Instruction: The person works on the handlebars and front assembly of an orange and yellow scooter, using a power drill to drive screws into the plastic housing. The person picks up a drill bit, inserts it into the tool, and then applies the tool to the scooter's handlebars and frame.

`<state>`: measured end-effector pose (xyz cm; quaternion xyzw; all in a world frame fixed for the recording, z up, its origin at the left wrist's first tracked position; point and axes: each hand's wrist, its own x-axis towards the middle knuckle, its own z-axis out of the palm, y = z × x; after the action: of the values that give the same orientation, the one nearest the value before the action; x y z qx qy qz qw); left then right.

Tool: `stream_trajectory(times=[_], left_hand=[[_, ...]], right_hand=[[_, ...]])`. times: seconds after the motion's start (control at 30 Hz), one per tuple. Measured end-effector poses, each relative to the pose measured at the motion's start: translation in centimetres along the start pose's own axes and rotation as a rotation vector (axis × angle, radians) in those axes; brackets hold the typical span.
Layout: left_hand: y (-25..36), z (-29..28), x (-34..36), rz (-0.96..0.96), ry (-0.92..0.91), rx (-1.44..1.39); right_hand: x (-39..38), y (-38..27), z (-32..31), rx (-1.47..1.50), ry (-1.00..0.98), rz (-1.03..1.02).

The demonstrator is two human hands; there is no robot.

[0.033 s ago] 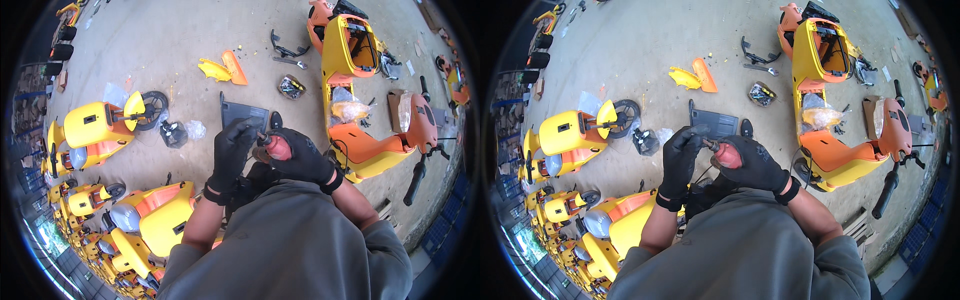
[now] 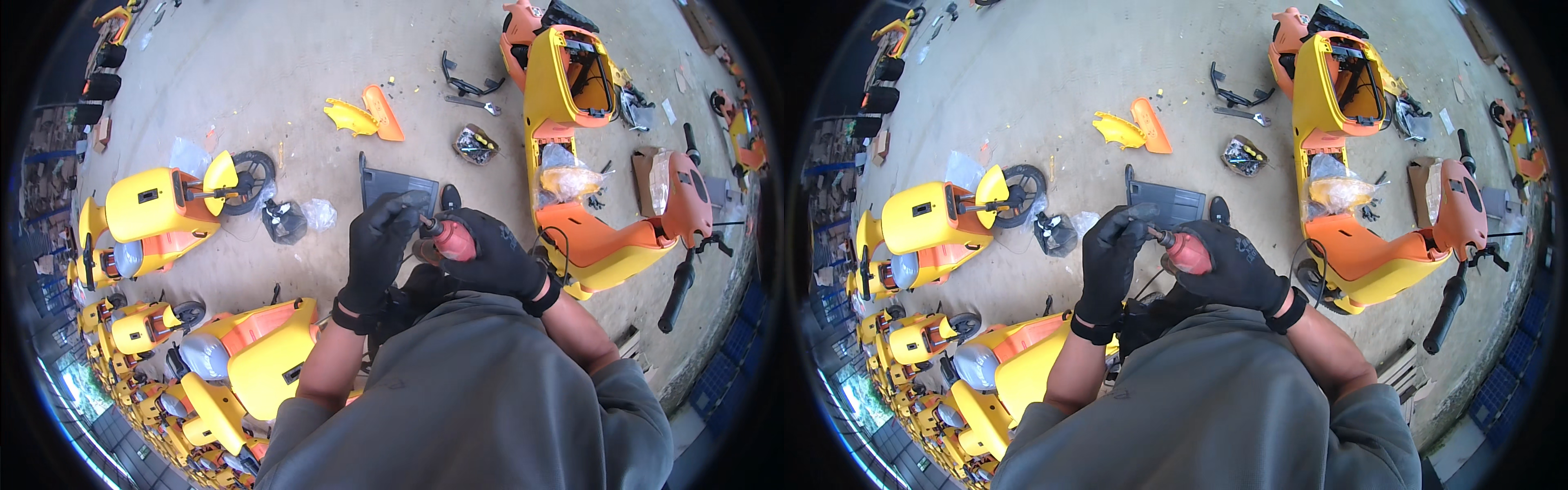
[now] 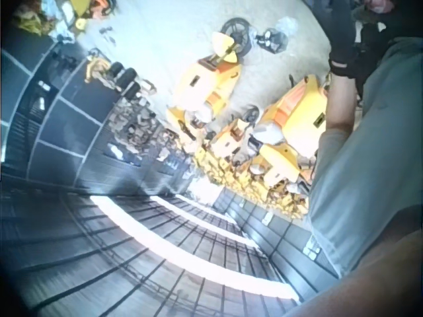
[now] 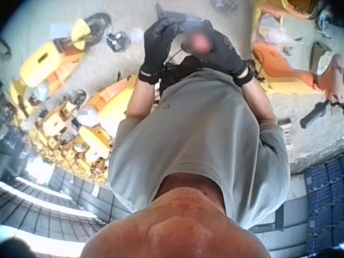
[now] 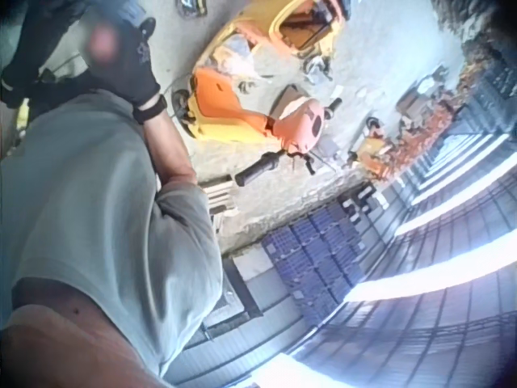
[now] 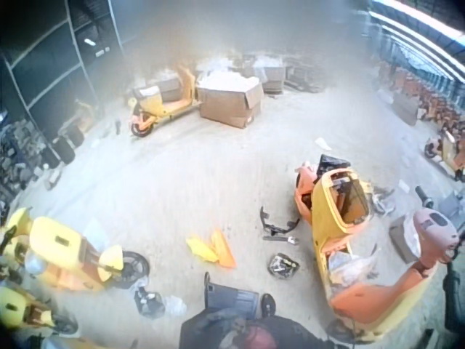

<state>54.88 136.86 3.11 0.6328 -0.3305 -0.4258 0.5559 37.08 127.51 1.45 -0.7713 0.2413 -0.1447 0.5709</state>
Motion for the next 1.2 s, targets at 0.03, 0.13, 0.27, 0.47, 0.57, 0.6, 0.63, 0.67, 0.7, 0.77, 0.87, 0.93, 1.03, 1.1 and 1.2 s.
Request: stream_trajectory(times=[0.03, 0.13, 0.27, 0.47, 0.57, 0.6, 0.63, 0.67, 0.7, 0.77, 0.87, 0.93, 1.03, 1.1, 1.2], left_hand=[[0.5, 0.0, -0.1, 0.039, -0.005, -0.004], [0.9, -0.2, -0.4, 0.095, -0.029, 0.038], [1.7, 0.0, -0.1, 0.15, -0.081, 0.06], [2.7, 1.9, -0.4, 0.119, -0.156, -0.055], [2.8, 2.9, 0.2, -0.006, -0.123, -0.256], [3.3, 3.1, 0.3, 0.002, -0.148, -0.179], [3.7, 3.2, 0.6, 0.01, -0.173, -0.102], [3.8, 3.4, 1.1, 0.009, -0.18, -0.097], [4.1, 3.6, 2.1, 0.052, -0.209, -0.048], [4.4, 4.3, 3.5, 0.094, -0.245, 0.009], [5.1, 6.3, 5.6, 0.013, -0.257, -0.021], [6.3, 8.3, 7.9, 0.043, -0.244, 0.156], [7.4, 10.9, 11.4, 0.213, -0.376, 0.254], [8.4, 12.5, 14.2, 0.152, -0.489, 0.321], [10.4, 15.0, 17.0, 0.12, -0.652, 0.317]], right_hand=[[-0.1, -0.3, -0.1, -0.044, 0.007, -0.032], [-0.4, -0.5, -0.2, -0.107, 0.041, -0.094], [-0.8, -1.8, -1.5, -0.114, 0.056, -0.11], [-1.6, -3.2, -3.7, -0.017, -0.026, -0.021], [-1.6, -3.8, -5.0, 0.125, -0.054, 0.073], [-1.7, -3.7, -5.2, 0.116, -0.022, 0.057], [-1.7, -3.5, -5.5, 0.106, 0.01, 0.043], [-1.7, -3.2, -5.9, 0.11, 0.018, 0.043], [-1.4, -2.8, -6.4, 0.015, 0.069, -0.019], [-1.1, -2.1, -7.6, -0.073, 0.129, -0.081], [-0.8, -1.0, -9.9, -0.055, 0.153, -0.084], [-0.6, -0.2, -11.9, -0.139, 0.237, -0.089], [-0.6, 0.9, -15.2, -0.195, 0.32, -0.102], [-0.6, 1.4, -17.6, -0.216, 0.346, -0.086], [-0.5, 1.7, -20.2, -0.232, 0.369, -0.058]])
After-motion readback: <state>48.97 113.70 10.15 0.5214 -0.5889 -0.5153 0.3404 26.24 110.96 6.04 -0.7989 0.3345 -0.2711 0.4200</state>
